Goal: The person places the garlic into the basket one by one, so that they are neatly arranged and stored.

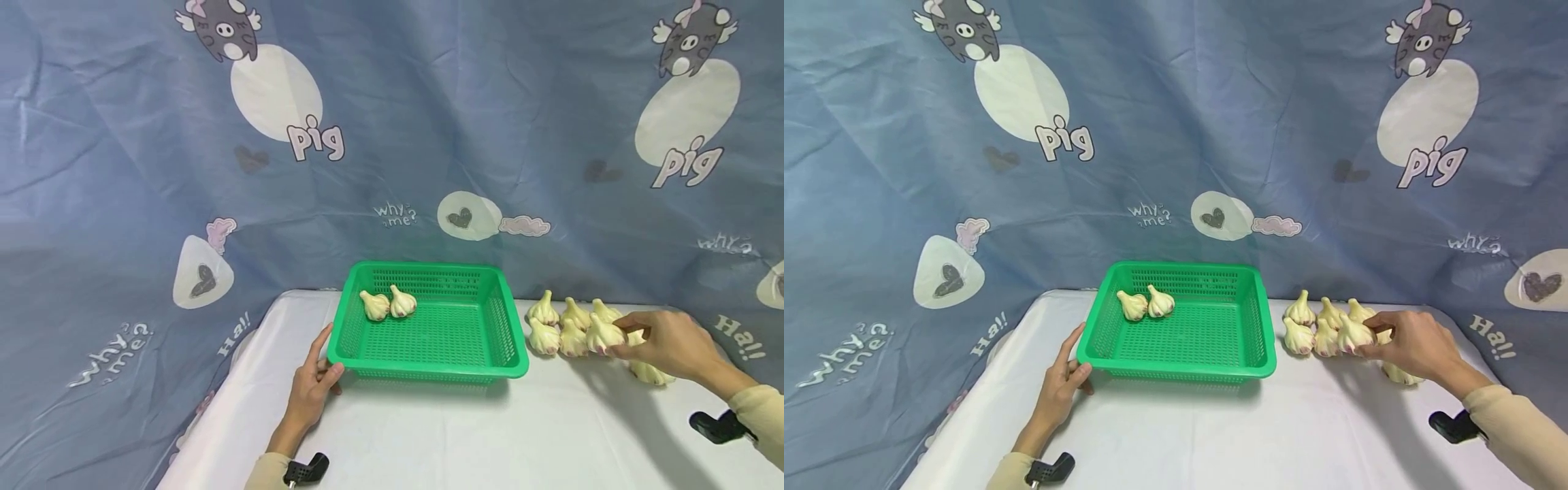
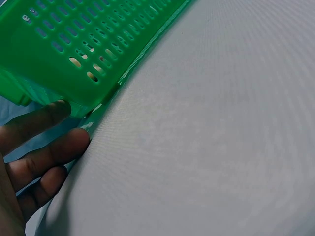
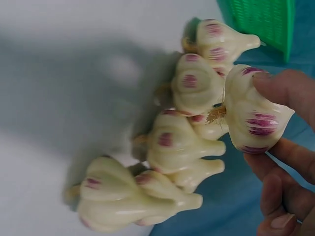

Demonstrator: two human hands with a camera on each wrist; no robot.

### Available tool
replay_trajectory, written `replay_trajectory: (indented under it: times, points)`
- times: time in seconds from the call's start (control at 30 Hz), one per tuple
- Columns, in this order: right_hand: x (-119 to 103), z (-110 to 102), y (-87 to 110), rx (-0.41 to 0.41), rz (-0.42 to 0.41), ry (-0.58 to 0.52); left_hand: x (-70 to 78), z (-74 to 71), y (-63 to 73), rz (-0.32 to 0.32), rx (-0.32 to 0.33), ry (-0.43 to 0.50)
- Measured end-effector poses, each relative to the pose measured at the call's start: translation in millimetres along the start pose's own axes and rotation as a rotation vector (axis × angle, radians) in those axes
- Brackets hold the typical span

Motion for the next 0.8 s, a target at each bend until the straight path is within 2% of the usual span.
replay_trajectory:
  times: [0.17, 0.6, 0.8]
  points:
    - [-6, -7, -8.4, -0.048, 0.032, -0.044, -1.0, 1.4, 1.7, 0.002, -0.006, 0.01]
    - [-35, -22, -38.5, -0.001, -0.005, -0.095, -1.1, -0.5, 1.6, -0.009, 0.009, -0.011]
    - [-51, -21, -52.2, 0.029, -0.016, -0.143, -1.5, 0.2, -1.0, -0.018, 0.003, -0.017]
Point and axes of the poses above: each hand's wrist, its own y-axis away from the middle knuckle, its own z-axis out of the palm, x = y × z, the point moved 1 cm from there along -y, towards the middle knuckle, and after that the axes turned 15 degrees about -x, right-handed, at the moved point
